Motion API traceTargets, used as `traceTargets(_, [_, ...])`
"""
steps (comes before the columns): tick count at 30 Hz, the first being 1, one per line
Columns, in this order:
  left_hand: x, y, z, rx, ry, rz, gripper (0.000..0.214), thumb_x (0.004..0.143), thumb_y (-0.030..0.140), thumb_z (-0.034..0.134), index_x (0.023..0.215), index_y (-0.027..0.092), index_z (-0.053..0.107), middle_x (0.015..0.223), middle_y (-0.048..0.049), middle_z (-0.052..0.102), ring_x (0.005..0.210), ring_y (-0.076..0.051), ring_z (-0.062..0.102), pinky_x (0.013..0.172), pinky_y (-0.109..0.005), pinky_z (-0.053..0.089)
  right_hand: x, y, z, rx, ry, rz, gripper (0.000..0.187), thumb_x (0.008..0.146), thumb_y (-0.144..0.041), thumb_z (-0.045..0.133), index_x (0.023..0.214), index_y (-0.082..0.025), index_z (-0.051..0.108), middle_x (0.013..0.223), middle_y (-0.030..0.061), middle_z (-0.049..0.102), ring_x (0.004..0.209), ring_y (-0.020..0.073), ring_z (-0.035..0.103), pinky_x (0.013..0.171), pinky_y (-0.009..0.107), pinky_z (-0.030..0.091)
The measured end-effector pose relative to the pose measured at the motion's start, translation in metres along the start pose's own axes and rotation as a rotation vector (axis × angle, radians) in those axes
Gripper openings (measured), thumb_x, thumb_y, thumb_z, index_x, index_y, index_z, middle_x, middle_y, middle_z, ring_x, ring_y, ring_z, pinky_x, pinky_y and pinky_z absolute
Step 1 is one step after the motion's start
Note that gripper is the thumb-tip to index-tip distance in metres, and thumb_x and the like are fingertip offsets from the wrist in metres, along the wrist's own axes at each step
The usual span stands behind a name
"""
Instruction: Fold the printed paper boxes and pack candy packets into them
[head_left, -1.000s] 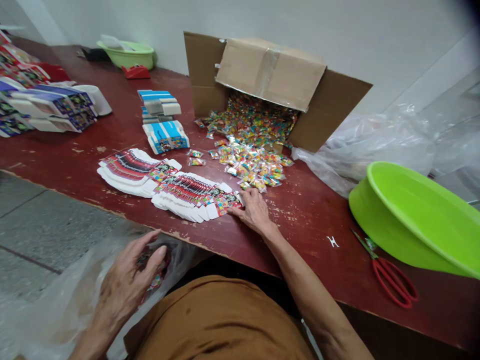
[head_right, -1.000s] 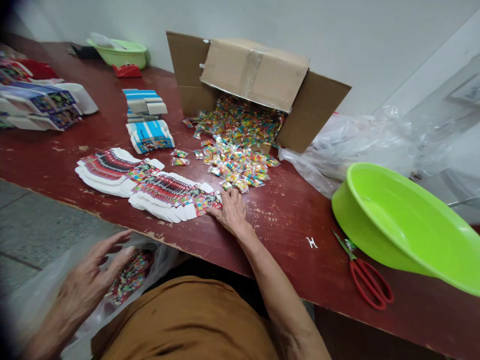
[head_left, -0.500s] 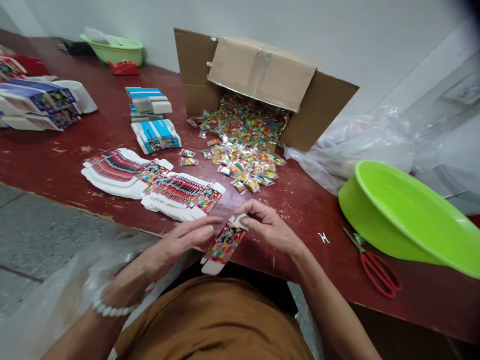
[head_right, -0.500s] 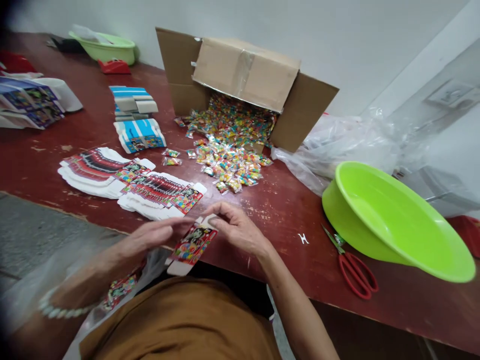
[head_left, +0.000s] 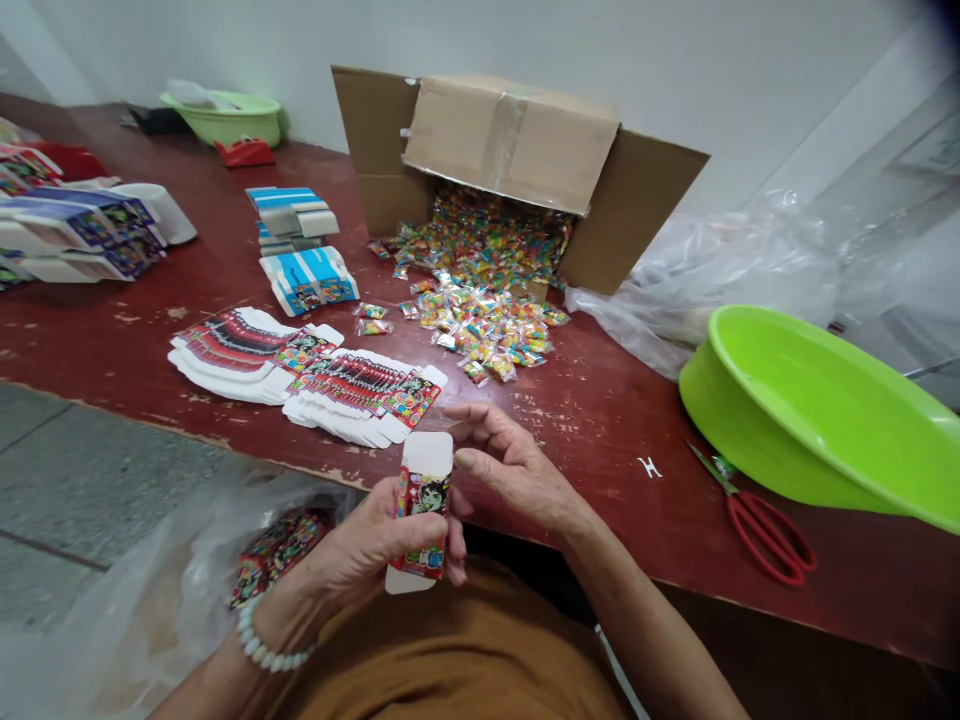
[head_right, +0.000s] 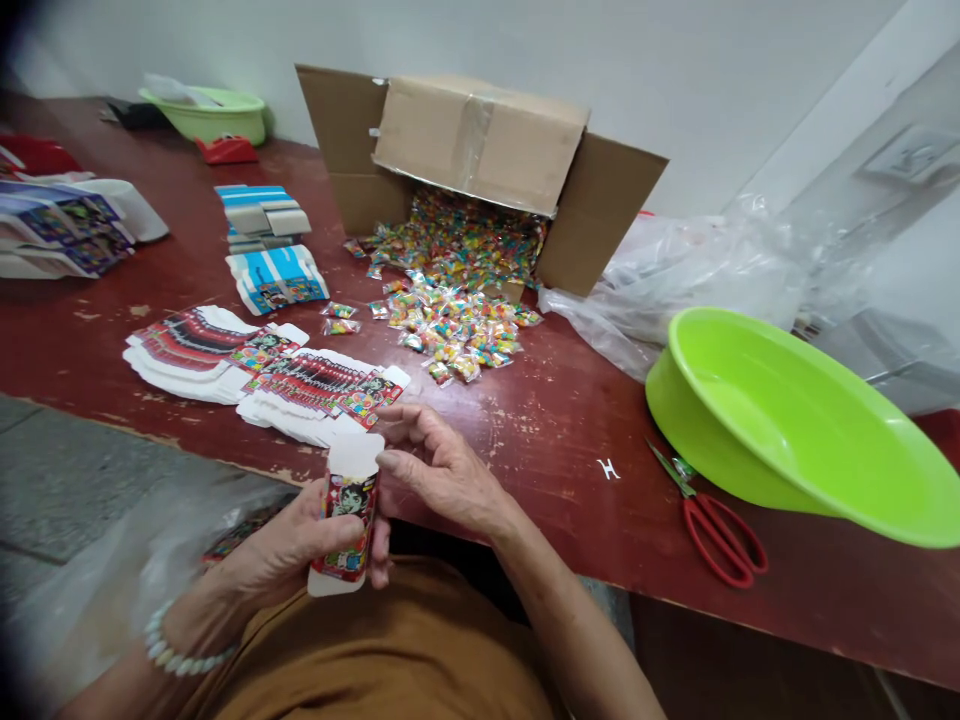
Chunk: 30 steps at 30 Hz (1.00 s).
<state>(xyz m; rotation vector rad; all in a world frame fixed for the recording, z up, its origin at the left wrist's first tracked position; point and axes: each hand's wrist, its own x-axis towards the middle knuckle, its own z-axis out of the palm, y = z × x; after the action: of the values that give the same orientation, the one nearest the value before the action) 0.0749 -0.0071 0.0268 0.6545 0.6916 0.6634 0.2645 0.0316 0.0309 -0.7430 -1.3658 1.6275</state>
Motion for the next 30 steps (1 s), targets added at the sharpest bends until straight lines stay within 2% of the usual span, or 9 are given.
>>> traceTargets(4, [0.001,0.000,0.002,0.019,0.171,0.039,0.036,0.069,0.039,0.092,0.087,0.014,0.075,0.073,-0.0089,0.079,0.057,-0.022,0.075,0.057,-0.028,0.060,-0.008,0.005,0.002,-0.003,0.017,0.064,0.052,0.081,-0.034,0.081,0.128,-0.025,0.060,0.111,0.0042,0.066,0.088,0.0137,0.064,0.077,0.026,0.054])
traceTargets(8, [0.008,-0.005,0.001,0.033,0.197,0.071,0.041,0.065,0.043,0.094,0.083,0.012,0.074,0.070,-0.0075,0.077,0.055,-0.020,0.072,0.052,-0.026,0.057,-0.010,0.014,0.011,-0.092,0.005,0.180,0.030,0.089,-0.042,0.070,0.108,-0.019,0.070,0.084,0.0002,0.063,0.054,0.0077,0.053,0.050,0.021,0.043])
traceTargets(10, [0.012,-0.007,-0.002,0.082,0.213,0.110,0.038,0.068,0.041,0.092,0.087,0.012,0.074,0.075,-0.0070,0.077,0.062,-0.018,0.071,0.058,-0.026,0.057,-0.008,0.016,0.014,-0.170,0.117,0.129,0.025,0.089,-0.041,0.067,0.094,-0.017,0.073,0.082,0.0008,0.063,0.057,0.0089,0.054,0.052,0.023,0.045])
traceTargets(13, [0.015,-0.009,-0.002,0.176,0.315,0.262,0.041,0.071,0.035,0.091,0.102,0.016,0.071,0.095,-0.0063,0.079,0.084,-0.021,0.073,0.075,-0.028,0.059,-0.004,0.016,0.015,-0.288,0.273,0.037,0.022,0.088,-0.037,0.065,0.084,-0.018,0.073,0.085,0.0029,0.069,0.074,0.0146,0.061,0.069,0.027,0.051])
traceTargets(16, [0.013,-0.011,0.005,0.206,0.463,0.440,0.055,0.071,0.030,0.090,0.115,0.023,0.057,0.100,-0.0028,0.079,0.088,-0.021,0.075,0.079,-0.031,0.061,-0.003,0.017,0.015,-0.214,0.310,0.060,0.023,0.088,-0.038,0.066,0.101,-0.019,0.072,0.085,0.0019,0.071,0.078,0.0164,0.064,0.073,0.028,0.052])
traceTargets(19, [0.009,-0.014,0.011,0.255,0.514,0.530,0.073,0.074,0.026,0.088,0.132,0.030,0.044,0.100,-0.0015,0.079,0.085,-0.021,0.076,0.080,-0.033,0.061,-0.004,0.023,0.019,-0.093,0.379,0.095,0.047,0.083,-0.036,0.074,0.125,-0.023,0.058,0.084,-0.0011,0.070,0.074,0.0153,0.065,0.067,0.026,0.051])
traceTargets(21, [0.008,-0.014,0.011,0.317,0.525,0.533,0.075,0.074,0.026,0.087,0.137,0.031,0.046,0.110,-0.0052,0.078,0.097,-0.023,0.075,0.085,-0.033,0.060,-0.005,0.029,0.024,-0.051,0.422,0.063,0.049,0.081,-0.036,0.077,0.123,-0.025,0.056,0.086,-0.0014,0.070,0.074,0.0151,0.065,0.066,0.026,0.051])
traceTargets(24, [0.007,-0.013,0.005,0.351,0.553,0.502,0.060,0.072,0.030,0.089,0.126,0.027,0.062,0.124,-0.0078,0.075,0.112,-0.026,0.070,0.089,-0.030,0.058,-0.007,0.035,0.028,-0.049,0.422,-0.022,0.030,0.081,-0.036,0.076,0.105,-0.023,0.065,0.087,0.0003,0.070,0.077,0.0150,0.064,0.071,0.026,0.051])
traceTargets(30, [0.005,-0.013,-0.009,0.261,0.468,0.371,0.032,0.079,0.041,0.084,0.103,0.023,0.074,0.097,-0.0041,0.079,0.082,-0.021,0.070,0.070,-0.027,0.057,-0.005,0.035,0.015,-0.032,0.364,0.084,0.026,0.079,-0.043,0.080,0.080,-0.018,0.072,0.076,0.0009,0.071,0.070,0.0130,0.060,0.070,0.027,0.049])
